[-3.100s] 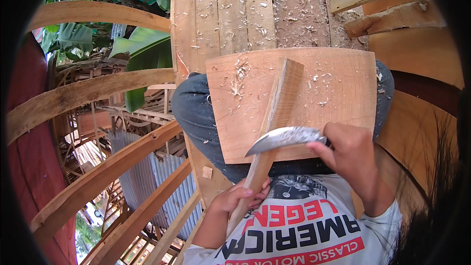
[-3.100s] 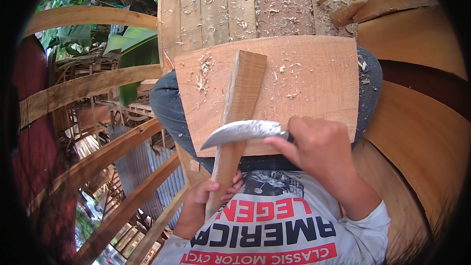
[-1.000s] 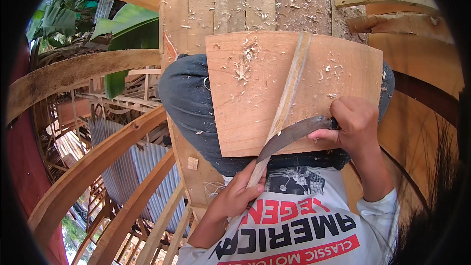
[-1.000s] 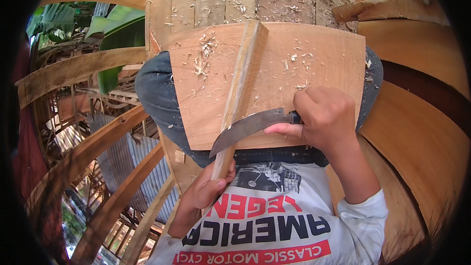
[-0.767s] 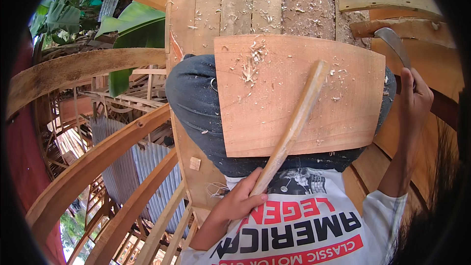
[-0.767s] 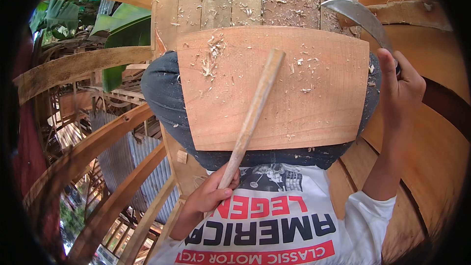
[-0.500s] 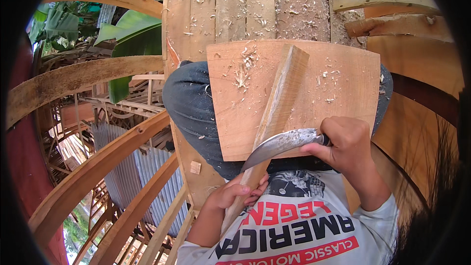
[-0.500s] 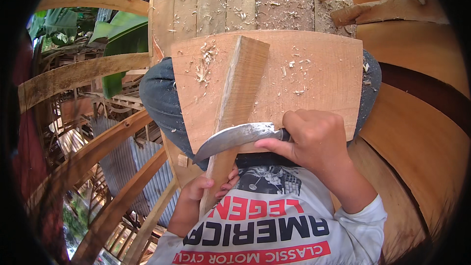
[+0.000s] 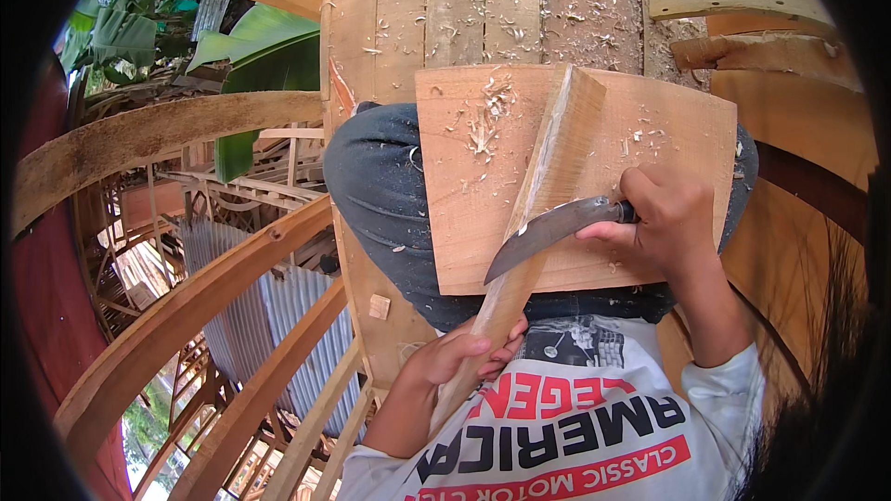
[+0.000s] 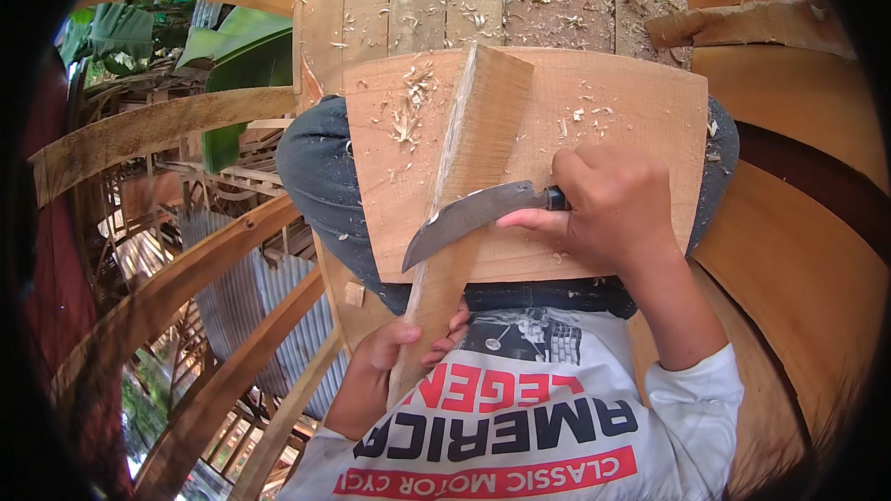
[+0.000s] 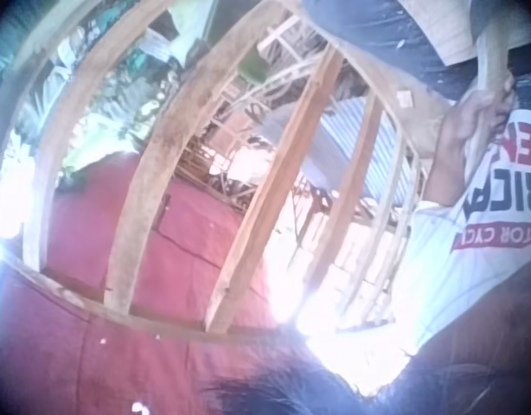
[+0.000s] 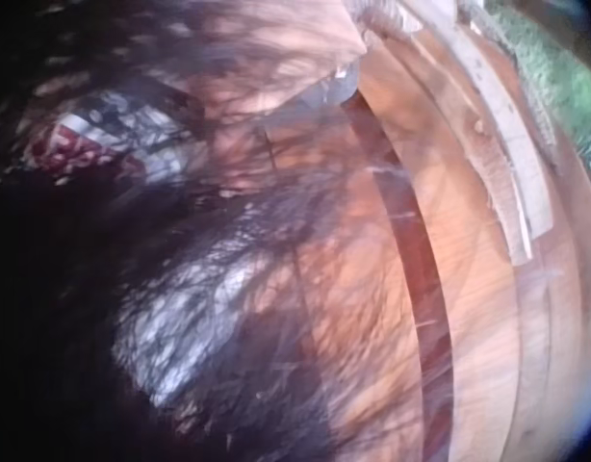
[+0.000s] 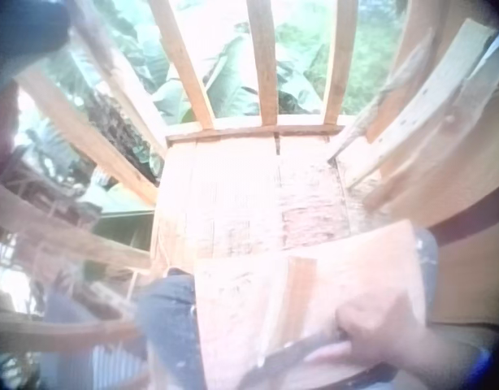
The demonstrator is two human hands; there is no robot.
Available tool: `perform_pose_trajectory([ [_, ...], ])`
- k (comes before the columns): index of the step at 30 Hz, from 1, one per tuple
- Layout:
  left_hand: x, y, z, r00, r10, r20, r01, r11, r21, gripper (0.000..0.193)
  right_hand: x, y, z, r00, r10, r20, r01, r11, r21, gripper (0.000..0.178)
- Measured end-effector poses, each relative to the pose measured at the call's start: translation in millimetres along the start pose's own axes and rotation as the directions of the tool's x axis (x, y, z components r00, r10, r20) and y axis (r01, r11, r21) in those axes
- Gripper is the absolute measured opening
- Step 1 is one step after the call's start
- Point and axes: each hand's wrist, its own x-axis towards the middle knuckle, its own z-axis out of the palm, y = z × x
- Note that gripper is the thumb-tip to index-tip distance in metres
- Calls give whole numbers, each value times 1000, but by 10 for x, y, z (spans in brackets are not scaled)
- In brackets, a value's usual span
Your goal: The person sits cross-legged on a wooden platform and uses a curved knife to shave and shape a long, thin piece of wood. They hold the wood with their left hand and repeatedly scrape the surface with the knife in their right hand, producing wood shavings.
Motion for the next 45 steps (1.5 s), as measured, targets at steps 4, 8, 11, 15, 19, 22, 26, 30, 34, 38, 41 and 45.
perform_pose_trajectory([
  [4, 14, -12, -47, 1000, 17, 20, -17, 1000, -23, 57, 39, 0, -28, 1000, 24, 1, -24, 998, -59, 61],
  [8, 27, -37, -49, 999, 33, 27, -34, 999, 1, 55, 27, -12, -39, 1000, 27, -8, -28, 995, -99, 61],
  [11, -42, -156, -46, 1000, 13, 10, -14, 995, 98, 52, 327, 537, -441, 644, 726, -241, -738, 673, 55, 60],
  [15, -60, -158, -104, 999, 48, 19, -48, 998, 36, 49, -10, 902, -1006, 720, 522, -457, -489, 849, 198, 56],
  [19, -43, -63, -108, 992, 107, 63, -114, 986, 125, 43, -15, 269, -677, 896, 389, -212, -375, 921, 108, 53],
  [22, -69, 8, -10, 989, 147, 3, -137, 910, 392, 40, -269, 194, -471, 875, 474, -100, -434, 859, 271, 56],
  [26, -257, 262, 432, 879, 409, -245, 10, 498, 867, 54, -514, 170, -241, 873, 483, -70, -378, 759, 531, 61],
  [30, -320, 665, 1091, 720, 616, -319, 256, 191, 948, 60, -558, 182, -123, 896, 441, 50, -321, 566, 760, 60],
  [34, -160, 801, 1388, 585, 806, -88, 255, -80, 964, 61, -464, 43, -308, 919, 363, 156, -220, 143, 965, 52],
  [38, 147, 852, 1532, 479, 878, 16, 273, -166, 947, 63, -277, -77, -412, 947, 295, 128, -71, -198, 978, 45],
  [41, 424, 858, 1615, 490, 872, -7, 208, -109, 972, 66, -121, -223, -471, 910, 390, 138, 4, -342, 940, 41],
  [45, 555, 790, 1774, 519, 855, 1, 140, -86, 986, 66, -6, -225, -516, 895, 372, 246, -77, -415, 906, 25],
])
